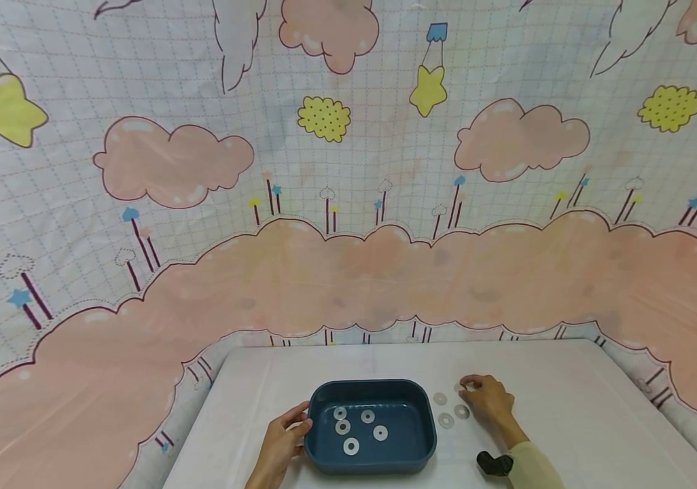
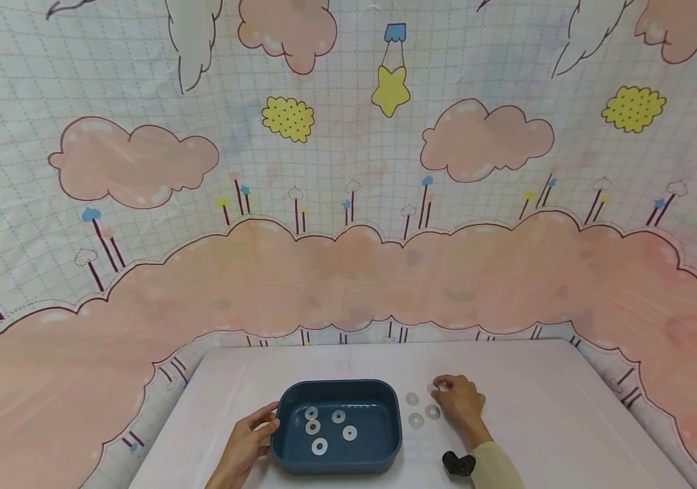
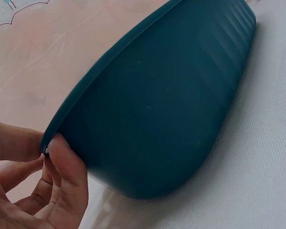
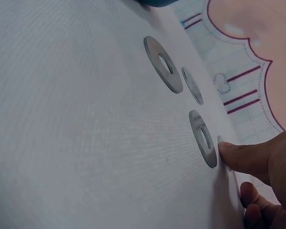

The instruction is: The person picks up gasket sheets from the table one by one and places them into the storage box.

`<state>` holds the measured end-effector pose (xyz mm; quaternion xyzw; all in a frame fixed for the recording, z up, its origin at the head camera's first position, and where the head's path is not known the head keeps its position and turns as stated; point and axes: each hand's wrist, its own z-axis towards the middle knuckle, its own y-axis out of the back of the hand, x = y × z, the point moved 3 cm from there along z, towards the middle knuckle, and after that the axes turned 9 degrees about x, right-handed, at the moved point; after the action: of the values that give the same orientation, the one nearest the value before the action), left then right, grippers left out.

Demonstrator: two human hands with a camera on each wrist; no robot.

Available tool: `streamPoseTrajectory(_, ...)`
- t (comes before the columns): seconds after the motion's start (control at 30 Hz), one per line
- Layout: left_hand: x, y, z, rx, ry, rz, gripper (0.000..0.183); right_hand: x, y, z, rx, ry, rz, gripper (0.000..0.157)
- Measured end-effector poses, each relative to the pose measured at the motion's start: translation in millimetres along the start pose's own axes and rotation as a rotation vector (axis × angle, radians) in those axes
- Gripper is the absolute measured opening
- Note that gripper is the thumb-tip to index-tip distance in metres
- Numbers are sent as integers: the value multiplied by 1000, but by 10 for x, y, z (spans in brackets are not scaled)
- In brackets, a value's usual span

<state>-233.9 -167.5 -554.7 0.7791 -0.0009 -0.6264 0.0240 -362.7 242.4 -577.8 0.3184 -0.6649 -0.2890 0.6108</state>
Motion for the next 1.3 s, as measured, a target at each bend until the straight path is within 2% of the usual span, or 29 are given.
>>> streamPoseTrajectory(0.2, -14, 6, -7, -4, -1, -3, 50, 5, 14, 8, 28, 3, 16, 21)
streamPoseTrajectory(0.63, 9, 21, 22, 11, 6, 4, 50, -13, 49, -58, -30, 20, 147, 15)
streamPoseTrajectory(0.83, -7, 7, 2, 18, -3, -5, 51, -13, 82, -88, -38, 43, 167, 16)
streamPoseTrajectory(1.03, -4, -1, -9, 18, -9, -10, 51, 35, 111, -155, -32, 83, 232, 17)
streamPoseTrajectory(1.3, 4, 5, -7, 15, -9, -9, 51, 108, 168, -237, -38, 81, 297, 17)
